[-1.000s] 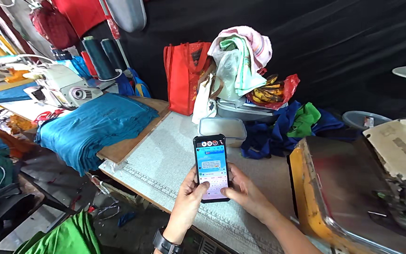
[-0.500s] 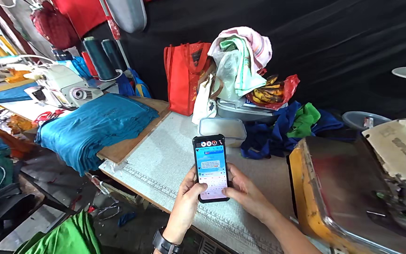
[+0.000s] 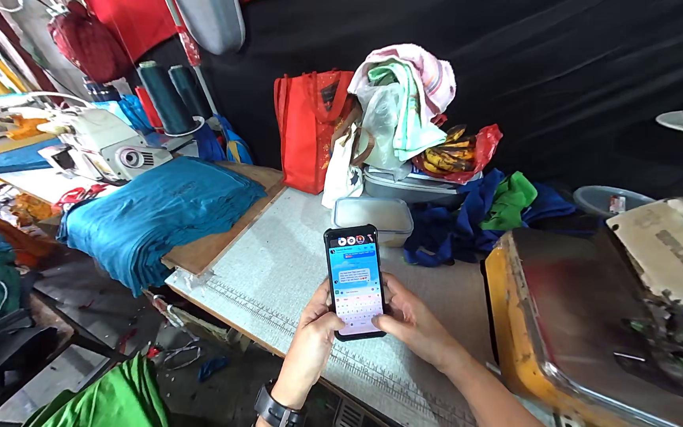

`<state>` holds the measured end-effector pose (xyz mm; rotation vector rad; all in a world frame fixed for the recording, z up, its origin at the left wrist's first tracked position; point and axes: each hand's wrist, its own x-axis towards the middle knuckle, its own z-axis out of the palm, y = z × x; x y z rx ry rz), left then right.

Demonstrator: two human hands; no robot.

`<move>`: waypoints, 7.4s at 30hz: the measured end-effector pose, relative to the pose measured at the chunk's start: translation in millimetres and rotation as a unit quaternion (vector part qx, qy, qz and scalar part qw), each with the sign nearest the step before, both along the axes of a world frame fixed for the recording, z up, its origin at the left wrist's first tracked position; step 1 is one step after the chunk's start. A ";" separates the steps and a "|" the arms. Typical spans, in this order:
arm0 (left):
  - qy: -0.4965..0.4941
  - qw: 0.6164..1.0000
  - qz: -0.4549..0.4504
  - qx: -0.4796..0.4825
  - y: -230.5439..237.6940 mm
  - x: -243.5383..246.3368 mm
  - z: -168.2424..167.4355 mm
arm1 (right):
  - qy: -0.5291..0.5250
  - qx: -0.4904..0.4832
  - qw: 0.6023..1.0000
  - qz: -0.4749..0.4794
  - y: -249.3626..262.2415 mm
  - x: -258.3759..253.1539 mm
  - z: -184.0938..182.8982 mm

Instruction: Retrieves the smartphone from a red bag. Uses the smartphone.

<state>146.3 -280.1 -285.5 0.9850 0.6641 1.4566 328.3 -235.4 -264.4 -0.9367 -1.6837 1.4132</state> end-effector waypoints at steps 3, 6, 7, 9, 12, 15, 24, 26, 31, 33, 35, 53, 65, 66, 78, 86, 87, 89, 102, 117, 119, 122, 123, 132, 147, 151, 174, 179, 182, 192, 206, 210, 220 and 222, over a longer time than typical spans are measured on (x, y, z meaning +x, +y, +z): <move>0.002 1.000 -0.001 0.000 0.0 -0.3 -0.7 | -0.001 0.000 1.000 -0.002 -0.5 -0.7 -0.1; 0.006 1.000 -0.003 -0.002 0.3 -0.7 -0.6 | 0.003 0.013 1.000 -0.004 0.0 -1.8 -1.6; 0.004 1.000 -0.003 -0.003 0.1 -0.6 -0.3 | 0.002 0.022 1.000 -0.004 0.3 -1.9 -2.7; 0.001 1.000 -0.003 -0.003 -0.2 -0.2 -0.1 | 0.003 0.024 1.000 -0.002 0.3 -1.3 -2.9; 0.003 1.000 -0.001 -0.006 0.1 -0.2 -0.5 | 0.009 0.002 1.000 0.004 -0.4 -0.3 -0.1; 0.014 1.000 0.005 -0.008 0.5 0.0 -1.2 | 0.008 -0.002 1.000 0.003 0.3 0.3 -0.2; 0.014 1.000 0.005 -0.008 0.3 -0.5 -2.1 | 0.017 -0.001 1.000 0.008 0.1 -0.7 -0.5; 0.023 0.999 0.019 -0.011 0.3 0.4 -2.1 | 0.012 0.005 1.000 0.011 -0.9 -1.1 0.3; 0.032 0.998 0.054 -0.013 0.2 4.2 -0.5 | -0.003 0.007 1.000 0.007 -2.4 -2.1 1.3; 0.037 0.998 0.057 -0.009 0.2 4.1 -1.0 | -0.004 0.009 1.000 0.005 -2.9 -2.5 1.7; 0.027 0.999 0.046 -0.008 0.3 3.0 -1.4 | -0.001 0.009 1.000 0.004 -2.9 -2.2 2.4; 0.003 1.000 -0.021 0.006 0.3 -0.7 -0.2 | -0.002 -0.023 1.000 -0.012 0.9 0.7 2.8; 0.028 0.998 -0.047 0.016 -0.3 -2.6 -1.5 | 0.030 -0.003 0.998 -0.060 -4.3 -8.1 0.7; 0.029 0.998 -0.049 0.019 -0.4 -2.5 -1.4 | 0.032 0.002 0.997 -0.065 -4.3 -9.2 -0.4; 0.043 0.999 -0.025 0.013 1.7 -2.8 -6.4 | 0.015 0.005 0.999 -0.044 -1.2 -5.7 -3.2; 0.037 0.999 -0.030 0.011 1.0 -2.6 -4.0 | 0.010 0.019 0.998 -0.058 -1.0 -6.2 -4.1; 0.038 0.999 -0.029 0.012 1.2 -2.6 -4.2 | 0.014 0.018 0.998 -0.054 -0.8 -6.2 -4.2; 0.042 0.999 -0.024 0.016 1.4 -2.4 -5.0 | 0.024 0.014 0.999 -0.042 -1.3 -5.4 -3.8; 0.038 0.998 0.046 -0.002 0.3 3.4 -1.2 | 0.012 0.033 0.999 -0.011 -2.1 -5.3 -4.5; 0.021 0.999 0.026 -0.007 0.6 0.9 -2.6 | 0.012 0.020 1.000 -0.011 -1.8 -4.2 -2.5; 0.025 0.999 0.025 -0.006 0.9 0.5 -3.1 | 0.011 0.020 1.000 -0.012 -1.1 -4.2 -2.4; 0.026 0.999 0.022 -0.001 0.8 0.4 -2.4 | 0.010 0.016 1.000 -0.012 -1.0 -3.9 -1.8; 0.025 0.999 0.022 -0.001 0.9 0.5 -2.3 | 0.010 0.016 1.000 -0.011 -0.9 -3.8 -1.8; 0.023 0.999 0.023 -0.004 0.3 0.8 -2.3 | -0.003 0.014 1.000 -0.012 -0.2 -3.2 -1.7; 0.032 0.999 0.021 -0.004 1.0 0.5 -1.9 | -0.001 0.015 1.000 -0.010 1.0 -3.4 -2.4; 0.034 0.999 0.025 -0.003 1.5 0.2 -3.0 | 0.002 0.021 1.000 -0.009 1.9 -2.4 -3.7; -0.023 0.998 -0.015 -0.056 0.9 -1.4 1.7 | 0.104 -0.092 0.990 -0.018 3.3 -3.8 -0.5; -0.016 0.998 -0.021 -0.059 1.7 -0.9 2.9 | 0.142 -0.133 0.980 -0.026 0.5 -6.1 5.0; -0.021 0.998 -0.024 -0.051 2.1 -1.5 2.5 | 0.161 -0.154 0.974 -0.034 0.2 -6.4 8.2; -0.019 0.999 -0.024 -0.037 3.8 -1.1 3.6 | 0.191 -0.155 0.968 -0.042 2.0 -7.2 5.7; -0.024 0.998 -0.013 -0.049 2.3 -0.1 3.5 | 0.207 -0.137 0.969 -0.019 1.8 -7.4 2.1; -0.026 0.999 0.007 -0.046 1.3 0.7 3.5 | 0.181 -0.120 0.976 -0.002 3.5 -8.7 0.7; 0.018 1.000 0.019 -0.016 -0.2 3.2 1.4 | 0.135 -0.127 0.982 0.027 1.2 -5.2 5.2; 0.012 1.000 0.017 -0.015 0.3 3.1 2.2 | 0.145 -0.124 0.981 0.023 0.5 -6.6 5.7</move>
